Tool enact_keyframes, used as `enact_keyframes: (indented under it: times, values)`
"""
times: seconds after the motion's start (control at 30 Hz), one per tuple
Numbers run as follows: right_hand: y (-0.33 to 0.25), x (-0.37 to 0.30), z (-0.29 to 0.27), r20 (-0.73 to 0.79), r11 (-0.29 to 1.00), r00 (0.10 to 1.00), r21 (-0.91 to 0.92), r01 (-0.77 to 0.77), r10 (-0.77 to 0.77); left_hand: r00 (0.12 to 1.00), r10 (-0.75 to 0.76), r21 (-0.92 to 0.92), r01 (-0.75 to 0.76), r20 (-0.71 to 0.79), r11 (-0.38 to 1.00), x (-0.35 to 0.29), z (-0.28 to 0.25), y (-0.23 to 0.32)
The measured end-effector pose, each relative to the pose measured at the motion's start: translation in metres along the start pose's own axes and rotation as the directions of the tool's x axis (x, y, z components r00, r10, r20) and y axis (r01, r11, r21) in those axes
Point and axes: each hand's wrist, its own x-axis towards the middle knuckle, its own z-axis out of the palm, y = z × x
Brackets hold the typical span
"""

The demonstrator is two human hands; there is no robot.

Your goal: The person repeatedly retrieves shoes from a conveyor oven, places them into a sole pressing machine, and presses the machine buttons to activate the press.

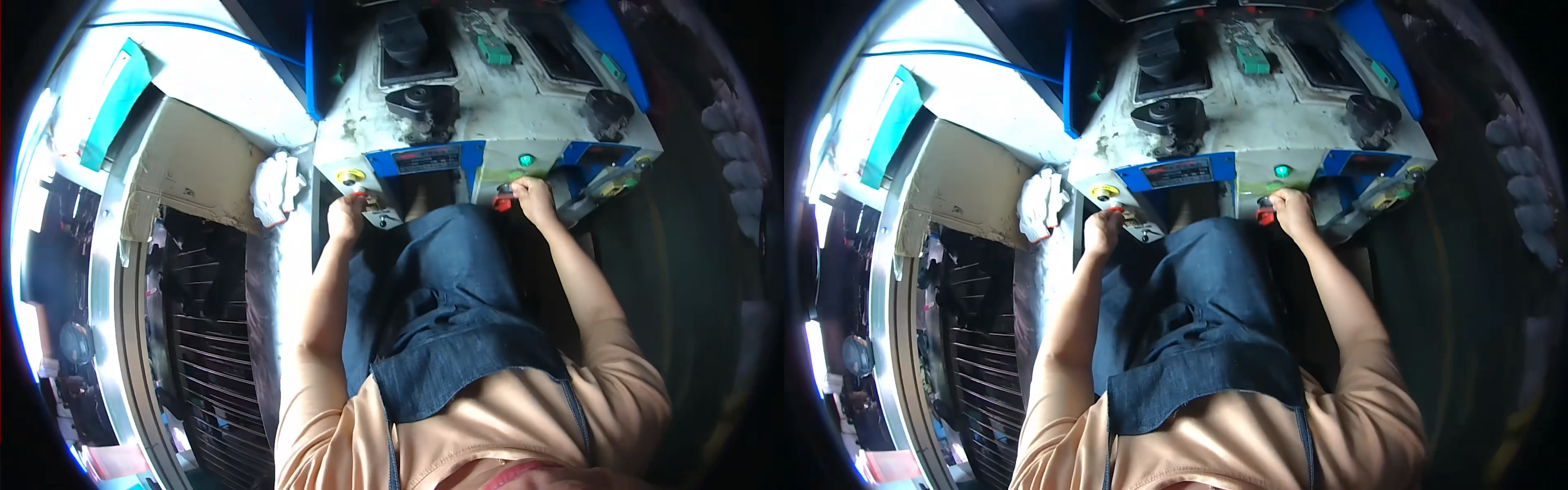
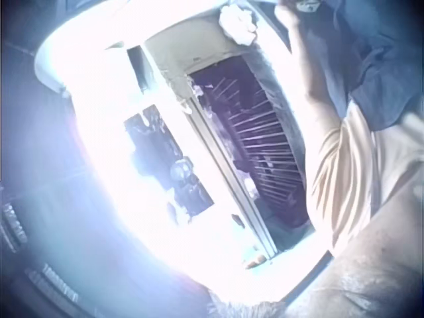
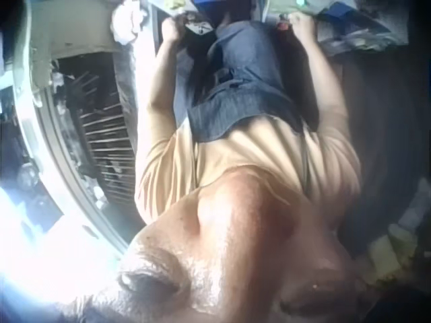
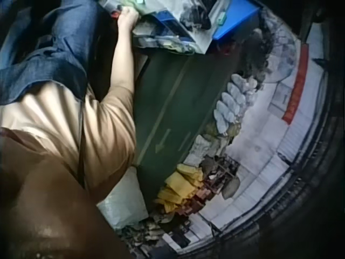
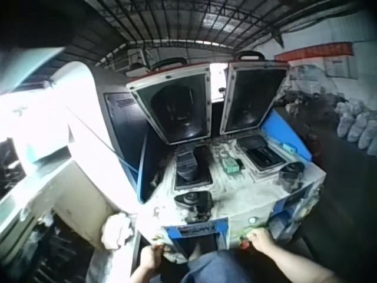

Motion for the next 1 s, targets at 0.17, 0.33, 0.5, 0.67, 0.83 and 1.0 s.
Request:
enact_keyframes:
  times: [0.17,0.33,0.5,0.67,0.83,1.0]
  values:
    - [-0.001,0.009,0.0,-0.007,0.999,1.0,0.053,-0.007,0.007,0.995,0.081,-0.029,-0.082,-0.056,0.996,0.003,-0.007,0.002]
    - [-0.019,0.001,-0.005,0.051,0.997,0.999,0.079,-0.008,0.004,1.0,0.006,-0.069,-0.007,-0.014,0.998,-0.021,-0.038,-0.001]
    - [-0.025,-0.027,-0.003,0.162,0.967,0.986,0.254,-0.013,-0.029,0.988,-0.086,0.038,0.091,-0.126,0.995,-0.072,-0.087,-0.035]
    - [-0.073,-0.049,-0.004,0.165,0.931,0.98,0.364,0.044,-0.111,0.925,-0.227,0.019,0.244,-0.304,0.97,-0.116,-0.096,-0.118]
    - [-0.118,-0.05,0.013,0.076,0.888,0.939,0.36,0.287,-0.335,0.856,-0.163,0.234,0.31,-0.491,0.922,-0.155,-0.081,-0.137]
    - [-0.125,-0.055,0.065,0.093,0.853,0.855,0.184,0.489,-0.511,0.85,-0.141,0.282,0.318,-0.508,0.905,-0.164,-0.072,-0.148]
